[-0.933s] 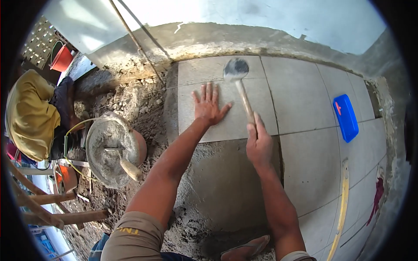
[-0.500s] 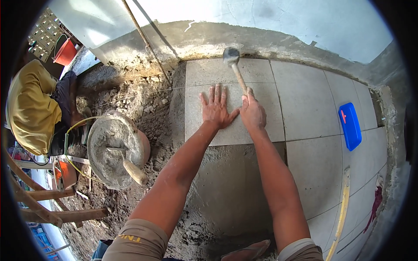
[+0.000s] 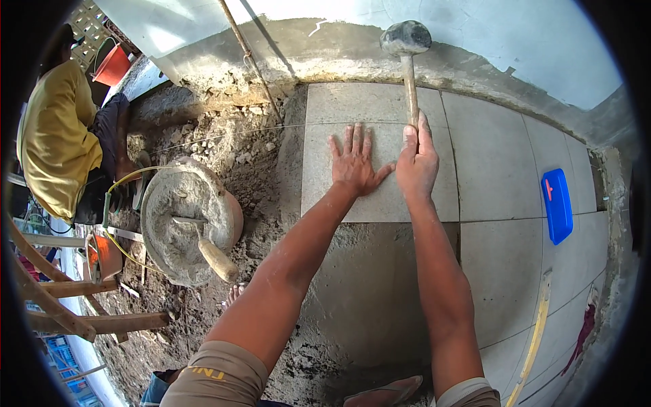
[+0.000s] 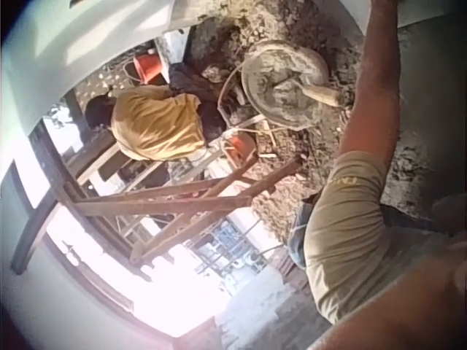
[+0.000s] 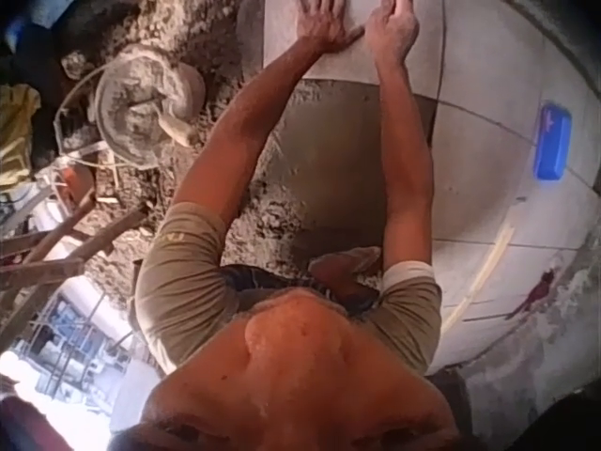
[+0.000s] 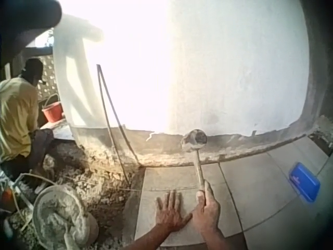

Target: Laying ceramic tiles on a floor surface using cement and a rubber mallet.

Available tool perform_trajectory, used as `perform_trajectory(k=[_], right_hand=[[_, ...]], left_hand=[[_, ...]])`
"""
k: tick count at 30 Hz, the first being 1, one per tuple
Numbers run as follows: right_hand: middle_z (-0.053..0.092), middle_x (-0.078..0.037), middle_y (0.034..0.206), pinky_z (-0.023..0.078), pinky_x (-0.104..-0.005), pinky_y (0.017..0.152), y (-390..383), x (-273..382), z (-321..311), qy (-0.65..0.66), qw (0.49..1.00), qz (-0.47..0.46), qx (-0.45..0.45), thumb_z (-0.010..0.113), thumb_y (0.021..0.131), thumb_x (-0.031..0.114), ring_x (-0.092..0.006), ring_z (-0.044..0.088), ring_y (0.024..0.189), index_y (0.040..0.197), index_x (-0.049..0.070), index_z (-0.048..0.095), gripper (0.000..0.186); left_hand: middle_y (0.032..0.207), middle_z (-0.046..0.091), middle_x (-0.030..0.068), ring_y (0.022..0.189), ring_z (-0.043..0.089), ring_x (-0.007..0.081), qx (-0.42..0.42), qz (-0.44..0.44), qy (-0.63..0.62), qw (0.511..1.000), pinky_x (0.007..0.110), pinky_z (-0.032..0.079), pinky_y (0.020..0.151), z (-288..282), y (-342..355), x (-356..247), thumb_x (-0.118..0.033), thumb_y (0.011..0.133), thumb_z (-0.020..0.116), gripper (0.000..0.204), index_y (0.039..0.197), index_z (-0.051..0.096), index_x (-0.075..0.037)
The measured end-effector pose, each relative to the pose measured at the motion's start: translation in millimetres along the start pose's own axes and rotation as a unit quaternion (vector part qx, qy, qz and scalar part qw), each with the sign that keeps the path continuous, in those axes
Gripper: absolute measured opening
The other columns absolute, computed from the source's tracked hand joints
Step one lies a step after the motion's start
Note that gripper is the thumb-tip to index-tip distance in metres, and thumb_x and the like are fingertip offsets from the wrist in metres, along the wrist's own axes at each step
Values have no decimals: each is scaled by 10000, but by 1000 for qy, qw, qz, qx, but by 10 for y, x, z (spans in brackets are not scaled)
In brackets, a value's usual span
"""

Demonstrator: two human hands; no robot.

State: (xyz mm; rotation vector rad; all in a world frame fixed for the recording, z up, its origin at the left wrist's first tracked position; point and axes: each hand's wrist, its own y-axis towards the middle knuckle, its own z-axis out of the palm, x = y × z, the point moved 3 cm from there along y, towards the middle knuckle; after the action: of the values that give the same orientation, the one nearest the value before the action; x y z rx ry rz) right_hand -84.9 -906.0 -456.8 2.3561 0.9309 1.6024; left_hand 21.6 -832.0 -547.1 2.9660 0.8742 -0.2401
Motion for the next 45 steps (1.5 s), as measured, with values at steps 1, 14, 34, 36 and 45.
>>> perform_trajectory(k=[1,14,34,36,45], right_hand=[[675,-252,1277,536,-406,930,9,-12,17,1,1000,0,1,511,1070,249,-361,693,1141,1491,29,498,475],[727,-205,1104,557,-519,833,-20,-358,334,-172,976,44,123,494,1050,354,-423,703,1006,1470,169,537,460],[722,-231,1059,545,-535,817,64,-237,36,-53,999,-5,-12,505,1045,363,-430,705,932,1446,102,536,480],[722,-235,1057,547,-533,817,88,-399,41,-104,994,22,22,509,1043,359,-430,704,936,1441,102,541,475],[710,-239,1137,545,-492,862,-275,-386,4,-97,980,132,115,537,1040,339,-434,691,1023,1416,80,573,458]], left_hand=[[1726,90,150,1597,40,334,-3,3,-4,1000,660,-28,1224,1,-2,0,-811,928,313,1049,1652,123,-76],[1725,85,159,1595,56,345,6,1,-8,1000,676,-13,1220,64,7,54,-760,921,375,1030,1652,127,-78],[1727,91,146,1596,55,342,18,11,34,999,671,-8,1220,82,59,-7,-788,931,351,1026,1657,115,-104],[1727,89,146,1597,53,336,20,10,29,999,667,-8,1222,44,86,-55,-801,926,348,1037,1658,114,-106],[1730,70,140,1600,33,315,23,-10,32,999,659,-11,1226,78,3,85,-858,904,296,1077,1660,105,-114]])
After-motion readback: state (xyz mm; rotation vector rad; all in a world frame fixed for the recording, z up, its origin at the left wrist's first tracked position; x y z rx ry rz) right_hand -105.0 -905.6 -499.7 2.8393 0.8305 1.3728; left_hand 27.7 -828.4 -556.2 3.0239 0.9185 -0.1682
